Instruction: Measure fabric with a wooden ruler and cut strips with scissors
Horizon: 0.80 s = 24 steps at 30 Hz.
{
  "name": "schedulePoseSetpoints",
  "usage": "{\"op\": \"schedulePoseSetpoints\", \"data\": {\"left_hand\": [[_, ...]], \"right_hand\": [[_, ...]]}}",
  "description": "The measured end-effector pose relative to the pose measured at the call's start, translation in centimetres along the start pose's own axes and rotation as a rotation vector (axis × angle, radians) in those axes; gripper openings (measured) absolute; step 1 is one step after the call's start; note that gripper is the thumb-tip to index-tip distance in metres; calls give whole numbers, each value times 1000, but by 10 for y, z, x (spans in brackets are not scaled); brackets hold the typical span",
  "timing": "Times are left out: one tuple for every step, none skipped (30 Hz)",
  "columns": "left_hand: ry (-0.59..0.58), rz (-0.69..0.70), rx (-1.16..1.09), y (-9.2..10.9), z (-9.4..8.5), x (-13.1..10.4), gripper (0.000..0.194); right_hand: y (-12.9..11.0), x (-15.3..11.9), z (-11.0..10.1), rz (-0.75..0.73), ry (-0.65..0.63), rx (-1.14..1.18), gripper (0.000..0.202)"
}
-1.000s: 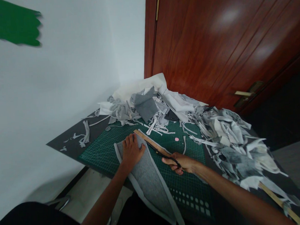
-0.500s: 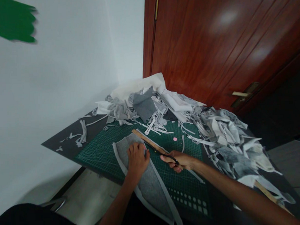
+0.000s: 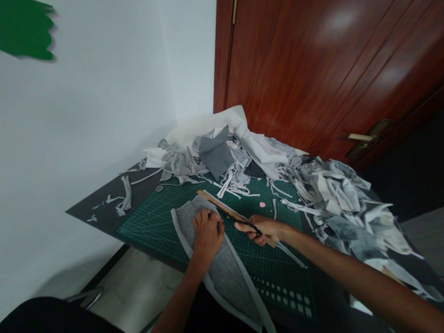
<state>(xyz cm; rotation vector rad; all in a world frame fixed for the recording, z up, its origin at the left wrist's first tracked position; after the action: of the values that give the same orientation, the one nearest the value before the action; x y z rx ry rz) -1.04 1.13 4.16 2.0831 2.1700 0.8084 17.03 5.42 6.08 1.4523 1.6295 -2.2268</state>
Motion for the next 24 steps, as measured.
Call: {"op": "schedulePoseSetpoints", "data": {"left_hand": [[0,1,-3,0,0,0,12],[0,2,-7,0,0,0,12],[1,1,-9,0,0,0,12],[3,-1,-12,0,-1,0,12],[7,-5,-14,0,-1,0,12],[12,-11,-15,0,-1,0,12],[18,-20,-16,0,-1,0,13],[24,-29,-16,-1,-1,0,14],[29,-36,-16,-1,-1,0,15],[32,-41,-17,-2,-1,0,15],[33,-43,-17,-2,-1,0,15],[33,-43,-18,-2,0,0,15],[33,-42,-19,-2,0,0,14],[32,-42,-19,-2,0,-1,14],[33,-43,-19,-2,0,-1,13],[34,-43,-18,-2,0,-1,13],[35,-44,-17,-2,0,-1,13],[37,-43,-15,-2,-1,0,12],[39,-42,-14,-2,-1,0,12],[40,-41,-12,-2,0,0,11],[41,-40,-10,-2,0,0,11],[42,-40,-8,-2,0,-1,11],[44,-40,-4,-2,0,-1,11],[47,-39,-1,-2,-1,-1,11]], "right_hand": [[0,1,0,-4,-2,-2,70],[0,2,-1,-9,-5,-3,70],[0,3,-1,-13,-7,-4,70],[0,3,-1,-17,-8,-4,70],[0,3,-2,-20,-8,-5,70],[0,4,-2,-21,-7,-7,70],[0,4,-2,-20,-6,-11,70],[0,4,-2,-18,-6,-15,69],[0,4,-3,-17,-6,-17,69],[-1,4,-3,-16,-8,-18,69],[-1,3,-3,-16,-9,-18,68],[-1,3,-3,-13,-10,-18,68],[-1,3,-4,-11,-9,-18,68],[-1,3,-4,-8,-8,-19,68],[0,3,-4,-8,-7,-20,68],[0,3,-5,-12,-7,-19,67],[0,4,-5,-18,-6,-17,67],[1,4,-6,-22,-7,-15,67],[1,5,-6,-27,-7,-14,66],[2,6,-7,-29,-7,-13,66],[3,7,-8,-28,-6,-12,66],[4,7,-9,-26,-4,-11,66],[4,8,-10,-25,0,-11,66],[5,9,-11,-24,2,-12,66]]}}
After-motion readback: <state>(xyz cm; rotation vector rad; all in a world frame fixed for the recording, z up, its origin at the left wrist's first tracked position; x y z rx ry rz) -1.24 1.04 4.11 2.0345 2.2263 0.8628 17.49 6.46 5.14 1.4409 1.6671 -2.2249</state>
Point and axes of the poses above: each hand's wrist, its own x-axis towards the middle knuckle, its own z-axis out of the palm, y = z × x, the point moved 4 cm from there along x, towards the middle knuckle, and after that the axes turned 1 degree about -x, right-handed, at the moved point
